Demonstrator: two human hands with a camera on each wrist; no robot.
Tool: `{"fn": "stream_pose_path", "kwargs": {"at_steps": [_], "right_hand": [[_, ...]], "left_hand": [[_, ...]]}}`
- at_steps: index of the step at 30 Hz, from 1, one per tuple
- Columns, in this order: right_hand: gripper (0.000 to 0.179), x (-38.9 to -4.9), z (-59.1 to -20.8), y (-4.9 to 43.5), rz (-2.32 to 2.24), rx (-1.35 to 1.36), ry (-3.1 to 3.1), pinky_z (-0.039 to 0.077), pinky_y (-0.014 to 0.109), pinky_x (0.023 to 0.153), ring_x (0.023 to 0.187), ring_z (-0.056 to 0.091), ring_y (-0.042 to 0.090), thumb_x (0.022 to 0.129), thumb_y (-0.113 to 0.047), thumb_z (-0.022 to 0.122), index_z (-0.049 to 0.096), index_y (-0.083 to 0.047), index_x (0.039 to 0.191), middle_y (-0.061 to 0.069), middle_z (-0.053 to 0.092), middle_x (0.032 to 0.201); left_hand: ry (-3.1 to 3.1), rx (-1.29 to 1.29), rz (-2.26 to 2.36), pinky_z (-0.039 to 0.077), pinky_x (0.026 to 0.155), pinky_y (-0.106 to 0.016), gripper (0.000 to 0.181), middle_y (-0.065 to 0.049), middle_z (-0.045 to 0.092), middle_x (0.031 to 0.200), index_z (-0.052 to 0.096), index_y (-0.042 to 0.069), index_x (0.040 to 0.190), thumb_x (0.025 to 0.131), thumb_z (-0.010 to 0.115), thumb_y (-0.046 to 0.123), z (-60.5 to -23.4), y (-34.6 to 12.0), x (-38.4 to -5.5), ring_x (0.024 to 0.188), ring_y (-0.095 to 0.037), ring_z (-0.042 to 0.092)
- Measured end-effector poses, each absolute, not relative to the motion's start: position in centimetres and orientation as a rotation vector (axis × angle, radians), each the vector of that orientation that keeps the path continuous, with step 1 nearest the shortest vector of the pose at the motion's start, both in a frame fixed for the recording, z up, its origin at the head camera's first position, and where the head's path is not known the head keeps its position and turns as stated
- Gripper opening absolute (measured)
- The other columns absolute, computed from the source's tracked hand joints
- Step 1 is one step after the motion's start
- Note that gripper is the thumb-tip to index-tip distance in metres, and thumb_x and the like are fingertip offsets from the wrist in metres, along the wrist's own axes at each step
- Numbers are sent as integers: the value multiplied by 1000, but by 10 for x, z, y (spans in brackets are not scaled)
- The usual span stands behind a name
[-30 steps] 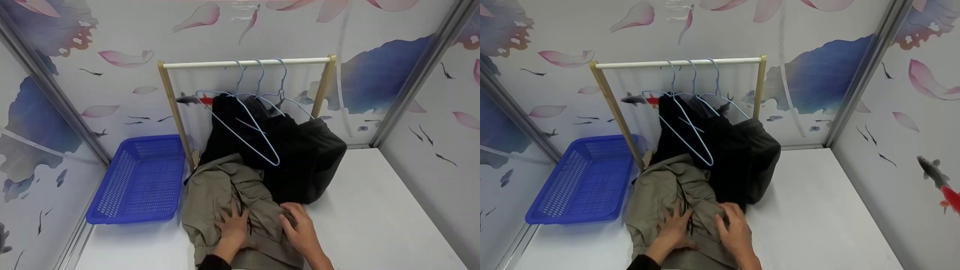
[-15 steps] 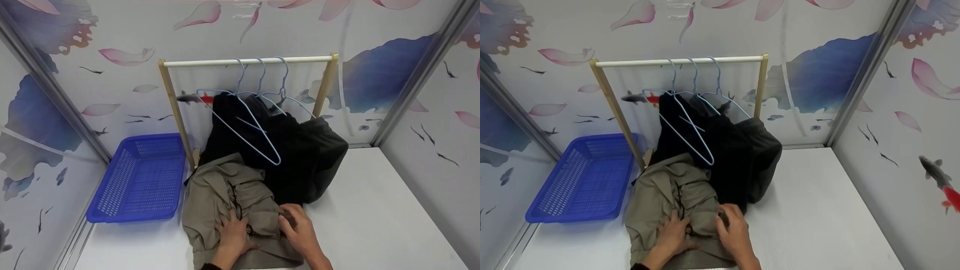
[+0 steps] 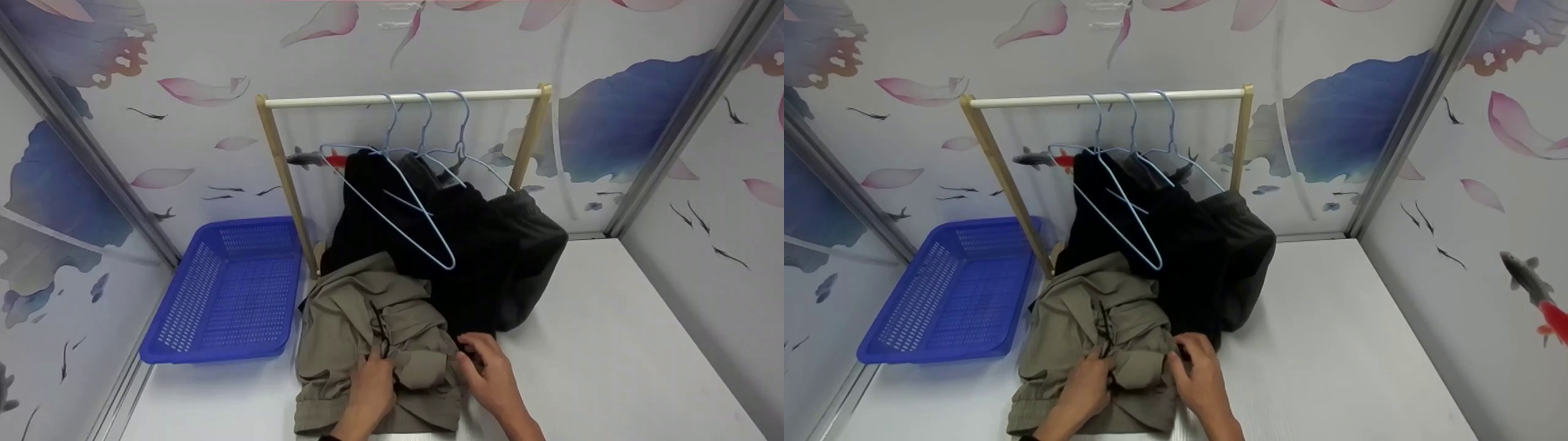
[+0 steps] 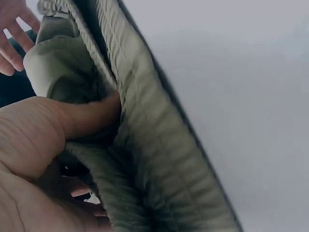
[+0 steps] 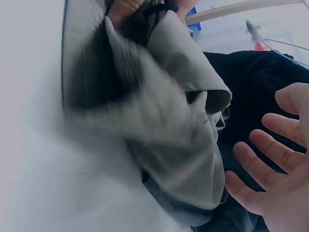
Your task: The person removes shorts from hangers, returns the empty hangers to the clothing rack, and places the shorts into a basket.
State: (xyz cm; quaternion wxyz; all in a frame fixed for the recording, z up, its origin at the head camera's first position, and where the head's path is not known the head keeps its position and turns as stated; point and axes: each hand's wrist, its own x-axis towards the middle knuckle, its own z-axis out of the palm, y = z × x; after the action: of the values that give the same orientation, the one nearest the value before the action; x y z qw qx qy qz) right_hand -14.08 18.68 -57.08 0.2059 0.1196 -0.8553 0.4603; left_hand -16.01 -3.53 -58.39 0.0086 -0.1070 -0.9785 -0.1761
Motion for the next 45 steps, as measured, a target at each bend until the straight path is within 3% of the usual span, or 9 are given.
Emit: {"fn": "stream_pose_path", "kwargs": {"at_steps": [5,8,12,15,19,24,31,45], "right_hand": [[23,-141,-572,187,1293,277,-2414,54,32,73,92,62,16,96,0,69,71,-6,118,7,66,119],[24,-141,-572,187,1278,257,-2453,55,38,83,103,65,22,96,-1,68,71,-5,120,10,66,125],[27,-142,-573,188,1266,239,-2504,51,50,98,122,63,34,98,-5,66,70,-2,125,15,64,134],[28,-143,-575,189,1275,229,-2513,48,55,101,126,61,37,98,-6,67,69,0,126,17,63,135],[29,-143,-577,189,1258,238,-2503,48,57,101,125,61,39,97,-5,68,69,2,125,18,63,133],[29,-144,-576,189,1232,247,-2489,49,56,99,123,62,38,95,-3,68,69,3,123,18,64,132],[29,-144,-577,185,1204,280,-2463,53,49,95,120,64,35,94,-1,69,70,1,122,16,65,131],[30,-144,-573,177,1307,324,-2475,58,40,87,119,64,33,97,-2,67,67,0,127,17,63,134]], "left_hand": [[-3028,-407,-567,57,72,-47,24,-15,63,102,77,6,95,83,72,-13,-586,-46,-164,78,-35,63],[-3024,-435,-694,57,69,-44,30,-15,65,106,77,7,99,82,70,-16,-584,-55,-167,82,-34,66],[-2966,-457,-951,48,60,-36,39,-11,62,100,69,10,93,78,56,-24,-576,-69,-170,75,-23,60],[-2867,-458,-1034,40,58,-32,42,-8,59,95,62,12,89,73,50,-25,-569,-78,-170,73,-18,51],[-2730,-431,-1024,41,59,-30,39,-6,58,91,57,12,87,71,53,-23,-560,-82,-171,74,-18,53],[-2579,-424,-1011,41,60,-29,39,-2,52,82,49,13,81,69,55,-23,-550,-85,-174,70,-16,49],[-2420,-429,-1015,27,60,-27,43,3,30,79,35,12,78,64,52,-25,-537,-85,-179,69,-13,30],[-2129,-488,-1004,30,59,-25,36,2,32,77,36,9,75,70,52,-23,-500,-93,-191,70,-9,28]]}}
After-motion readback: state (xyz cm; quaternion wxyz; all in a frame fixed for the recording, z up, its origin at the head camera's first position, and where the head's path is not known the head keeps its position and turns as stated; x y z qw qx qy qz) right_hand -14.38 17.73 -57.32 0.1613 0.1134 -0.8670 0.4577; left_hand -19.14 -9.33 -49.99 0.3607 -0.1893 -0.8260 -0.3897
